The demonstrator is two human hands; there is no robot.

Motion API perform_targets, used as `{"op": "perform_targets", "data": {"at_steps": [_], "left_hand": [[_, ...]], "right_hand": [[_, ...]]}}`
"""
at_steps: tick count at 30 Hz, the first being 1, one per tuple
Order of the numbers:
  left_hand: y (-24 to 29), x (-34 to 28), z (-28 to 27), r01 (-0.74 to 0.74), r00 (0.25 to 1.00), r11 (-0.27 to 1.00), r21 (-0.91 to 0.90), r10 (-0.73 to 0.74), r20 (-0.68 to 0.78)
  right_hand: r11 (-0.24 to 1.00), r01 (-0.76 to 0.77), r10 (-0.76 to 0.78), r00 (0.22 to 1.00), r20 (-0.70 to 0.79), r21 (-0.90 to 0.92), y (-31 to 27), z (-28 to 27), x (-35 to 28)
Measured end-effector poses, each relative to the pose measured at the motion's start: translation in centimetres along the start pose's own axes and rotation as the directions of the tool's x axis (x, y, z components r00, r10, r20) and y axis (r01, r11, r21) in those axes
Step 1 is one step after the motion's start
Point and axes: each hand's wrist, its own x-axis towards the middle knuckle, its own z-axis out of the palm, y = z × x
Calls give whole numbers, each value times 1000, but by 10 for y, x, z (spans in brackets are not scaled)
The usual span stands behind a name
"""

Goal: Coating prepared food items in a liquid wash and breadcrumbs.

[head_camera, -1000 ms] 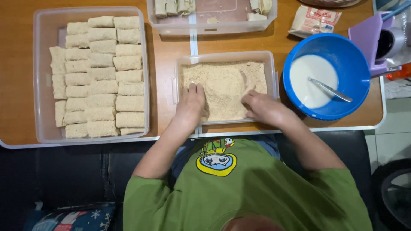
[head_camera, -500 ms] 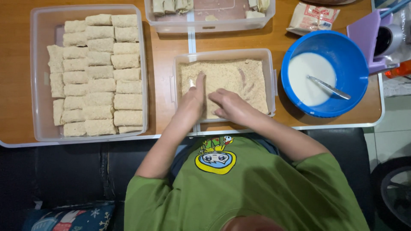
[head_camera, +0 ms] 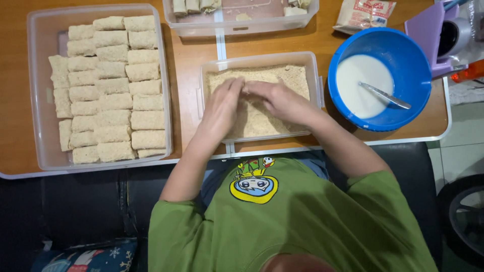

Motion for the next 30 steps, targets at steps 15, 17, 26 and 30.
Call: {"op": "perform_targets", "data": {"at_steps": [15,17,26,30], "left_hand": [[-20,-1,20,-72,989,985,154,51,137],[-17,2,18,-54,986,986,161,28,163],[-16,19,6,103,908,982,156,-157,388],[-35,22,17,282,855,954,97,-296,426]], "right_hand": [[938,92,-113,993,-43,-334,15,24,-4],[948,15,-19,1000,-11,-319,12,22,-2],[969,-225,238,960,146,-99,31,10,2],[941,-337,335,940,68,19,36,3,0]]}}
